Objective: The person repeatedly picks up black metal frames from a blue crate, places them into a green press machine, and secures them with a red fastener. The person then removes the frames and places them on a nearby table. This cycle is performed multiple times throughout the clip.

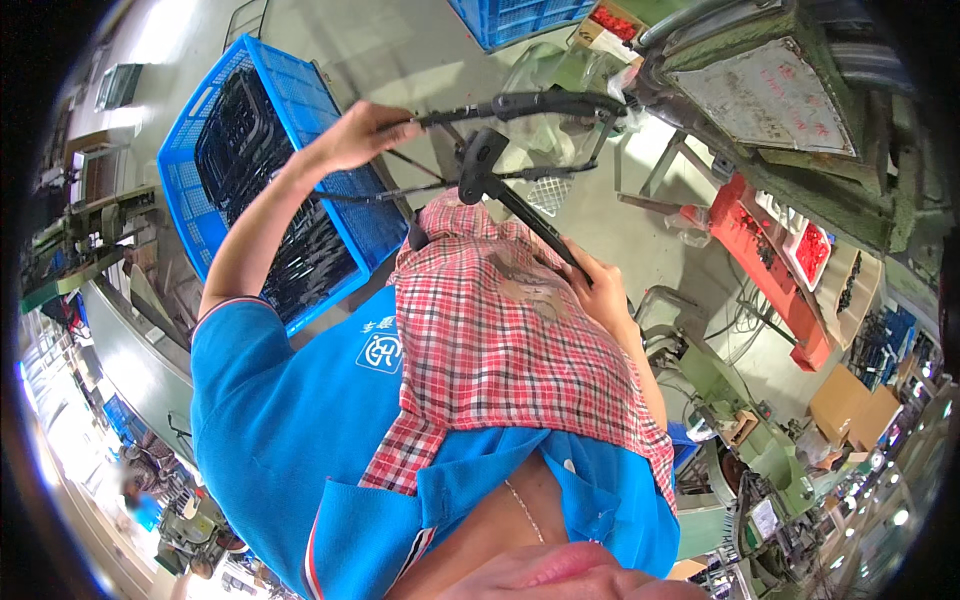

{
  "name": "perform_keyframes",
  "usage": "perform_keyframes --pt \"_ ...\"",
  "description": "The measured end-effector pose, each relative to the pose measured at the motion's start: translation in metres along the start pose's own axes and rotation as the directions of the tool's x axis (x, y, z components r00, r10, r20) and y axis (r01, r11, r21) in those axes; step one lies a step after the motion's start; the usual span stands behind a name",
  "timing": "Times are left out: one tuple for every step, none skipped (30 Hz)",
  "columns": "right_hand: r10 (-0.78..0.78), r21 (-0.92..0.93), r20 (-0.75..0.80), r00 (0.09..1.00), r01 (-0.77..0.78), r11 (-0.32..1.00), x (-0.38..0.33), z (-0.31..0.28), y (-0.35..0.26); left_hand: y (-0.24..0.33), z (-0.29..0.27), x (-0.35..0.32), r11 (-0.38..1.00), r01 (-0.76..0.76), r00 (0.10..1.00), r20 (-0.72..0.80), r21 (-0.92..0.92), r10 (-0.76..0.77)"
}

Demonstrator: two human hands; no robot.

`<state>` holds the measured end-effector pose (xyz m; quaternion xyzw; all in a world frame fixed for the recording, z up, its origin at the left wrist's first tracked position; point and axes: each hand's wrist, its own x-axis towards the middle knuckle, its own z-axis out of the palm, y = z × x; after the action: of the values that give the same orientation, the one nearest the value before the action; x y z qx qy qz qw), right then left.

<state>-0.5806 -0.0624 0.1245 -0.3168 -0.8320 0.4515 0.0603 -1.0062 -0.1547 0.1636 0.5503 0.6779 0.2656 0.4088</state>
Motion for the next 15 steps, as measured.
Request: perform_keyframes --pt "0.001 -0.016 -0.013 1.000 -0.002 1.000 0.002 0.000 -0.003 -0.003 0.010 -0.001 0.999 -0.029 0.999 -0.027 0.014 0.029" --pt "0.064 -0.009 0.041 0.997 -0.063 0.998 0.002 -0.002 -0.008 -0.011 0.009 0.002 0.996 0.045 0.997 0.057 0.080 -0.050" --pt "0.037 0.005 0.023 0.999 -0.037 0.999 0.003 0.002 -0.009 -0.015 0.013 0.002 0.989 0.072 0.997 0.036 -0.128 -0.068" --pt "0.007 0.017 0.014 1.000 -0.007 1.000 0.004 0.006 -0.010 -0.022 0.022 0.002 0.989 0.061 0.998 0.043 -0.138 -0.055" --pt "-0.023 0.029 0.004 1.000 0.023 0.999 0.005 0.008 -0.010 -0.026 0.029 0.003 0.988 0.049 0.998 0.049 -0.147 -0.042" --pt "0.002 -0.001 0.032 0.999 -0.002 1.000 0.007 0.006 -0.011 -0.024 0.033 0.006 0.977 0.027 0.999 0.033 -0.213 -0.020" --pt "-0.009 -0.020 -0.011 1.000 0.009 1.000 0.007 0.005 -0.012 -0.024 0.034 0.010 0.971 0.014 1.000 0.031 -0.241 -0.007" --pt "-0.022 -0.040 -0.053 0.998 0.020 0.999 0.007 0.004 -0.012 -0.025 0.035 0.012 0.963 0.001 1.000 0.028 -0.268 0.006" --pt "-0.040 -0.061 -0.092 0.995 0.034 0.998 0.007 0.002 -0.012 -0.027 0.035 0.013 0.955 -0.010 1.000 0.022 -0.295 0.017" --pt "0.004 -0.094 -0.046 0.999 -0.008 0.996 0.004 -0.003 -0.012 -0.039 0.035 0.017 0.932 0.039 0.997 0.071 -0.359 -0.015" --pt "-0.016 -0.064 -0.064 0.998 0.012 0.998 0.005 -0.002 -0.014 -0.045 0.038 0.017 0.943 0.016 0.998 0.068 -0.333 0.008" --pt "-0.029 -0.037 -0.085 0.996 0.026 0.999 0.006 -0.001 -0.016 -0.046 0.039 0.019 0.951 -0.010 0.997 0.071 -0.310 0.034" --pt "-0.043 -0.011 -0.106 0.993 0.042 0.999 0.008 0.000 -0.019 -0.046 0.039 0.021 0.958 -0.036 0.995 0.075 -0.286 0.059" --pt "-0.091 0.010 -0.162 0.983 0.093 0.996 0.015 0.006 -0.022 -0.046 0.037 0.021 0.987 -0.071 0.988 0.126 -0.146 0.090" --pt "-0.067 0.034 -0.180 0.981 0.074 0.997 0.022 0.010 -0.026 -0.041 0.046 0.020 0.969 -0.158 0.981 0.082 -0.189 0.176"
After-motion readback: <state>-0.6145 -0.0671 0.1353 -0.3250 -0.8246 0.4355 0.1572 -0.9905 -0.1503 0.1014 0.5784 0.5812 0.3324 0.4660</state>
